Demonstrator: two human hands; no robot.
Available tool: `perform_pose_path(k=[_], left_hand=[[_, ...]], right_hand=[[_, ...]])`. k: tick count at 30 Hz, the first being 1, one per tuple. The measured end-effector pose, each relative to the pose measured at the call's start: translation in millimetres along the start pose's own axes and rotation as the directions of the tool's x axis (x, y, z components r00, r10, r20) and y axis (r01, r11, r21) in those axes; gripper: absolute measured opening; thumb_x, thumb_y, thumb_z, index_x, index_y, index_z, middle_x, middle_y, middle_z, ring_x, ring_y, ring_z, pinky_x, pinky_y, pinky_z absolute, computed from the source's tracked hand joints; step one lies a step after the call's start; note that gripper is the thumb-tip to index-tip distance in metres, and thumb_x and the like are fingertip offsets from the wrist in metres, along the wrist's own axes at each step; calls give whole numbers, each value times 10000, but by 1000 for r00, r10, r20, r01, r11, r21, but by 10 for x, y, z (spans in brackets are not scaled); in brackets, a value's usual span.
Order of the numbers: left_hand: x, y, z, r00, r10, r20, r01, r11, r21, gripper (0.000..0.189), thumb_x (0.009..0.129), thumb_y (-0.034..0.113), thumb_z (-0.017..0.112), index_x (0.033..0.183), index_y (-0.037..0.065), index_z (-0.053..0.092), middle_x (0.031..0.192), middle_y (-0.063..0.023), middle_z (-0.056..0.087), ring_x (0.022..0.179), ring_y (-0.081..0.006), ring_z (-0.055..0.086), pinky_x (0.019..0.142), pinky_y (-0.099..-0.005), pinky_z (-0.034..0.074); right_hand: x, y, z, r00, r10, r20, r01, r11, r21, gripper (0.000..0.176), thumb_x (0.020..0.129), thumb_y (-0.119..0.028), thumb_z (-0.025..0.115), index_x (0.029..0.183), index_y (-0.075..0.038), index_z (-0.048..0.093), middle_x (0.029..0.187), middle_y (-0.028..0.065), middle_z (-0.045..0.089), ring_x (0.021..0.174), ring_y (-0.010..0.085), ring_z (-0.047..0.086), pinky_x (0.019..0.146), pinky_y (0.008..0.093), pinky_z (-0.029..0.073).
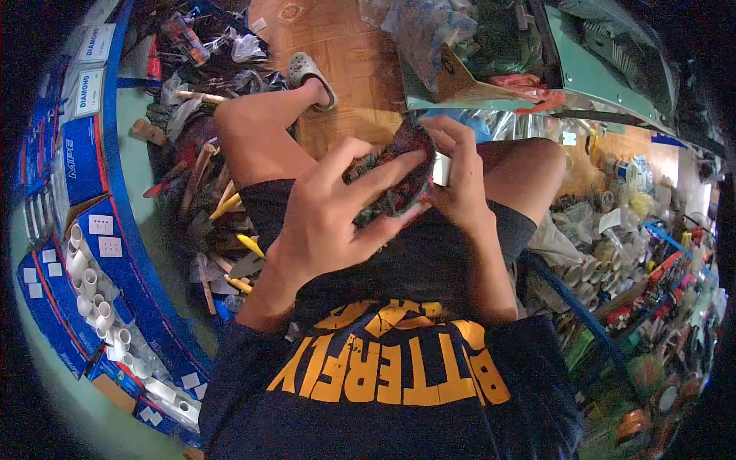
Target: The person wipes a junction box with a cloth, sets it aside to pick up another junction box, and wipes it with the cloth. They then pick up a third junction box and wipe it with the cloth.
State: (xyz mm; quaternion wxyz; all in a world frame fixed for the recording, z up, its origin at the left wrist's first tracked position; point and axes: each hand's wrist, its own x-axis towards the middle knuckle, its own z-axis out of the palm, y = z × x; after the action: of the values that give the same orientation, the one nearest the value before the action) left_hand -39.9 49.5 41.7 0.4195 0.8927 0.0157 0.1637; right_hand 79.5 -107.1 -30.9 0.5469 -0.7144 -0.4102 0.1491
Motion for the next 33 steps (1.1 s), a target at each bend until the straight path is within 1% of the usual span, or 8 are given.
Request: perform_pose_path(k=[5,7,10,18,27,30,32,33], left_hand=[[-90,-160,3,998,26,54,-19,992,-126,344,806,178,718,1137,101,665,906,-141,576,821,-308,590,683,-375,487],[-80,-127,105,993,17,-116,-21,999,-25,275,808,128,721,1071,76,656,876,-127,597,793,-298,607,659,-374,489],[-96,-23,235,982,-77,-171,48,984,-172,256,802,75,725,1040,60,632,858,-116,624,766,-291,629,652,-364,499],[-143,-25,222,981,-57,-183,36,993,-114,348,765,48,754,1088,29,624,875,-128,654,743,-271,643,647,-336,507],[-162,-37,57,997,-69,-21,70,997,39,373,762,115,766,1109,34,656,777,-105,637,682,-262,614,613,-355,486],[-188,-93,1,989,-128,70,127,992,15,382,772,146,758,1121,33,653,763,-104,629,674,-264,605,609,-361,483],[-198,-117,-54,951,-226,212,229,973,11,437,763,77,755,1178,12,635,1002,-180,680,843,-313,673,745,-357,524],[-203,-123,-61,950,-228,212,231,973,13,437,763,77,755,1178,12,635,1002,-180,680,843,-313,673,745,-357,524]], right_hand=[[-19,9,-16,997,-40,60,48,989,-137,734,642,68,755,1263,7,368,1219,197,567,1132,338,606,954,382,494],[-27,71,16,989,-103,102,121,975,-189,702,660,13,782,1243,1,390,1198,192,580,1079,334,631,911,379,514],[1,54,27,988,-135,72,146,973,-180,682,681,-39,793,1233,-2,395,1170,184,596,1052,325,640,880,385,522],[14,1,29,992,-123,37,128,972,-198,683,680,-61,802,1221,2,390,1127,179,623,1032,331,646,883,383,516],[34,6,-55,976,-201,85,218,919,-330,659,639,-49,800,1194,-18,444,1095,172,623,985,365,619,838,416,516],[0,-3,-4,980,-183,81,199,933,-301,586,729,-244,737,1209,-11,494,1087,157,633,1015,378,568,883,438,476],[-21,-29,-4,983,-107,148,154,919,-363,568,739,-261,729,1193,-11,497,1101,150,637,1036,372,568,890,439,471],[-20,-22,-1,983,-106,149,154,920,-361,568,739,-261,729,1193,-11,497,1101,150,637,1036,372,568,890,439,471]])
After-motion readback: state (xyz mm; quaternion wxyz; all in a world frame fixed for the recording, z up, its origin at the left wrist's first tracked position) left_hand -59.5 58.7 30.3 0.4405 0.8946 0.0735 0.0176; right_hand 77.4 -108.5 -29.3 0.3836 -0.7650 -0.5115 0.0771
